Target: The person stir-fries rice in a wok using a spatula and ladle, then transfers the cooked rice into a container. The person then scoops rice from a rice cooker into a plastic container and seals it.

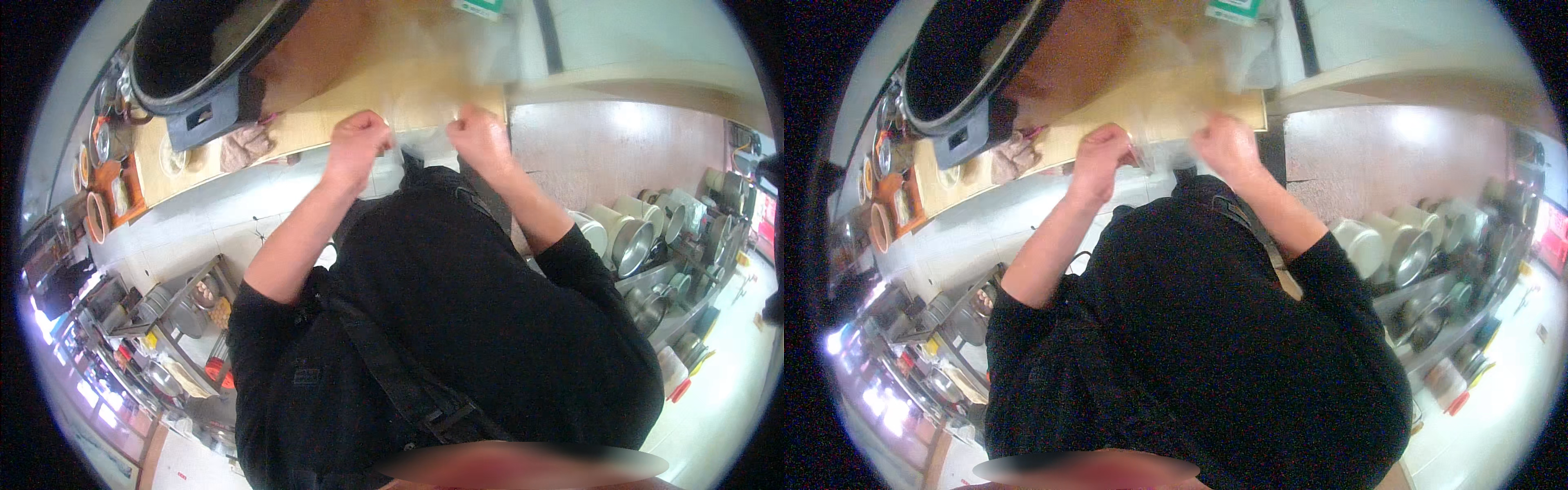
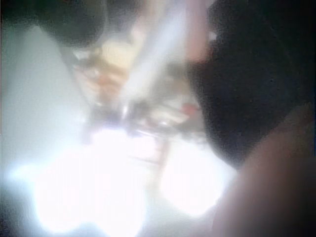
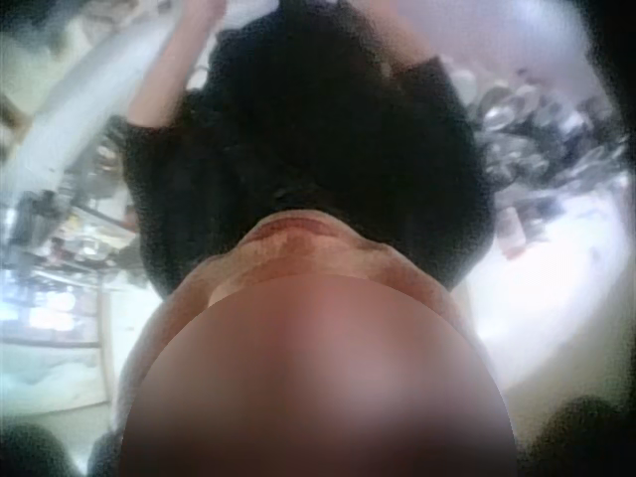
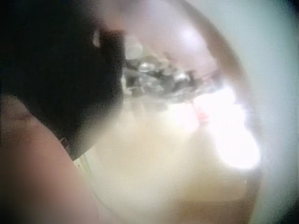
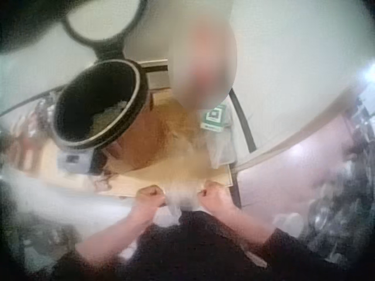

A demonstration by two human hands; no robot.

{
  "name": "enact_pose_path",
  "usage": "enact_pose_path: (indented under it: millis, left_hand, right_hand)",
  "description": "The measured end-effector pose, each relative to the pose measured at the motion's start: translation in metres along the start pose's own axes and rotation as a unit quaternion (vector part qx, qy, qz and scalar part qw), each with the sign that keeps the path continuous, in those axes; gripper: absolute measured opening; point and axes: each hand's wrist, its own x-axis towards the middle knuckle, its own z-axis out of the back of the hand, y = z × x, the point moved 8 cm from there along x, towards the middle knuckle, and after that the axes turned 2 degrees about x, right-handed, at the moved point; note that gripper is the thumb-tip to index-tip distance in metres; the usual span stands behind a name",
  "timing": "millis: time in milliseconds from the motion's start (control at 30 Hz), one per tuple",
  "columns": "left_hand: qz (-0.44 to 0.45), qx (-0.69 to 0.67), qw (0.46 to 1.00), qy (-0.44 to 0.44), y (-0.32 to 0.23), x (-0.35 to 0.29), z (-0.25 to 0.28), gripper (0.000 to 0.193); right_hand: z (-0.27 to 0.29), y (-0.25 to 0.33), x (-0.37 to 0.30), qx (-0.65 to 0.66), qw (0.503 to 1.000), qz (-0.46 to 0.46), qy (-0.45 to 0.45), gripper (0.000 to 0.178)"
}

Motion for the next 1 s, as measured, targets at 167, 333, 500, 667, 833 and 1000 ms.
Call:
enact_pose_path:
  millis: [167,333,500,667,833,1000]
  left_hand:
    - [-0.070,-0.146,0.987,0.006,-0.046,0.044,-0.016,0.017]
    - [-0.074,-0.110,0.991,-0.009,-0.031,0.120,-0.039,0.015]
    - [0.118,-0.004,0.988,-0.096,0.048,0.144,-0.030,0.021]
    - [0.221,0.032,0.972,0.071,0.071,0.095,-0.036,0.039]
    - [0.209,0.059,0.962,0.164,0.043,0.039,-0.011,0.028]
    - [0.160,0.073,0.983,0.052,0.027,-0.012,0.077,0.023]
  right_hand:
    - [0.023,-0.126,0.010,0.277,0.930,-0.239,0.033,0.016]
    - [0.017,-0.174,-0.017,0.491,0.824,-0.283,0.007,0.013]
    - [-0.003,-0.172,-0.036,0.621,0.745,-0.242,0.024,0.010]
    - [-0.024,-0.134,-0.031,0.665,0.711,-0.201,0.112,0.009]
    - [-0.063,-0.069,-0.008,0.618,0.730,-0.185,0.226,0.010]
    - [-0.113,0.008,0.002,0.514,0.773,-0.185,0.323,0.020]
